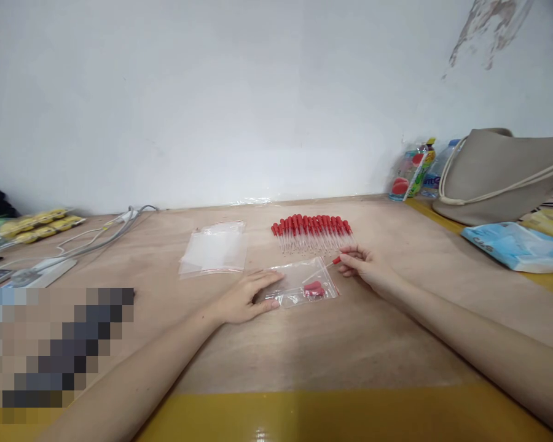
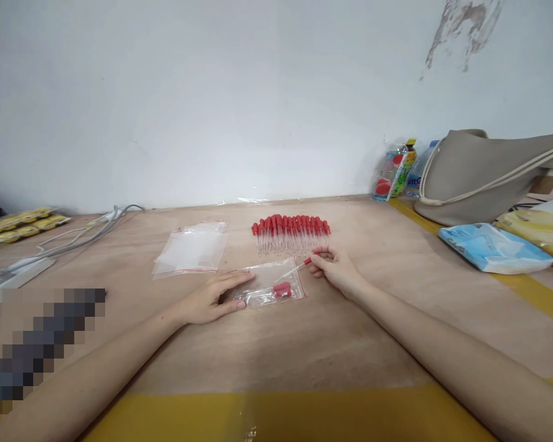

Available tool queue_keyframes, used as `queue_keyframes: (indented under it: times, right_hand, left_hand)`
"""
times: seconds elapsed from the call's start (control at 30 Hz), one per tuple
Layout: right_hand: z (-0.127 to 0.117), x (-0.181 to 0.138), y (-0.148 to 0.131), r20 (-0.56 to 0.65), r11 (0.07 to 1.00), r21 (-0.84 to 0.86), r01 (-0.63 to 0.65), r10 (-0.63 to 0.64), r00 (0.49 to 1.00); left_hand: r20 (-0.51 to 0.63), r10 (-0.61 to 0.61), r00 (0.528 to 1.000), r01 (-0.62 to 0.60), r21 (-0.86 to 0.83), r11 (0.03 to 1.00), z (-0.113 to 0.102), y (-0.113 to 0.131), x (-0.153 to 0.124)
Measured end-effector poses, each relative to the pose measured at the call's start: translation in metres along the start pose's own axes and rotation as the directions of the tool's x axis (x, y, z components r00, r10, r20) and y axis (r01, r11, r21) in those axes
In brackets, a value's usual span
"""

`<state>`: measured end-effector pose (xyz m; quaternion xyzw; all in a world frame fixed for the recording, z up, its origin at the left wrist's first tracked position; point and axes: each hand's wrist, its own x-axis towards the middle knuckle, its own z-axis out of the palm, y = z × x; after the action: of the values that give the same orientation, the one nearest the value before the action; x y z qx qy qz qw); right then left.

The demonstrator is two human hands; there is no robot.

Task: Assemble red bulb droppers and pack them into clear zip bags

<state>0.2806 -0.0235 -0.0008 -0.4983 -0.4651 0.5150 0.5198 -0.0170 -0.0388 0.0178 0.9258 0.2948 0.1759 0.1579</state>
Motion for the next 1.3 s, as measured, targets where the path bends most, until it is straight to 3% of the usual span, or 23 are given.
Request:
queue_keyframes:
  times: [0.13,0.27,0.37,0.6,0.8,0.9,1.0,1.13,1.2,1.3]
  right_hand:
    - [-0.004,-0.005,0.000,0.228,0.984,-0.176,0.020,0.021,0.973]
    - [0.004,-0.003,0.002,0.329,0.932,-0.316,0.178,-0.068,0.942]
    - [0.007,0.001,0.001,0.338,0.879,-0.390,0.275,-0.141,0.930]
    - [0.010,0.000,-0.001,0.329,0.879,-0.397,0.265,-0.133,0.935]
    - [0.022,-0.007,0.005,0.320,0.952,-0.284,0.113,-0.017,0.947]
    - [0.016,-0.003,-0.001,0.281,0.934,-0.352,0.065,0.039,0.959]
    - [0.009,0.013,-0.010,0.181,0.856,-0.477,0.201,-0.128,0.975]
    - [0.017,0.050,-0.023,0.105,0.648,-0.683,0.337,-0.370,0.923]
    - [0.030,0.070,-0.030,0.104,0.541,-0.769,0.341,-0.419,0.902]
    - [0.054,0.097,-0.036,0.094,0.507,-0.794,0.336,-0.444,0.891]
  left_hand:
    - [0.000,-0.006,1.000,0.006,0.009,1.000,0.001,-0.001,0.000]
    - [-0.003,0.001,1.000,-0.001,0.009,1.000,0.002,-0.001,0.000]
    - [0.005,-0.005,1.000,0.005,0.014,1.000,0.001,-0.001,0.001]
    - [-0.003,0.001,1.000,-0.001,0.016,1.000,0.001,-0.001,0.001]
    - [0.005,0.017,1.000,-0.017,0.014,1.000,0.003,-0.003,0.001]
    - [0.019,0.017,1.000,-0.017,0.009,1.000,0.003,-0.004,0.002]
    - [0.020,0.012,1.000,-0.013,0.006,1.000,0.002,-0.004,0.002]
    - [0.016,0.020,1.000,-0.020,0.001,1.000,0.002,-0.004,0.002]
    - [0.011,0.022,1.000,-0.023,0.004,1.000,0.002,-0.004,0.002]
    - [0.017,0.020,1.000,-0.020,0.007,1.000,0.003,-0.004,0.001]
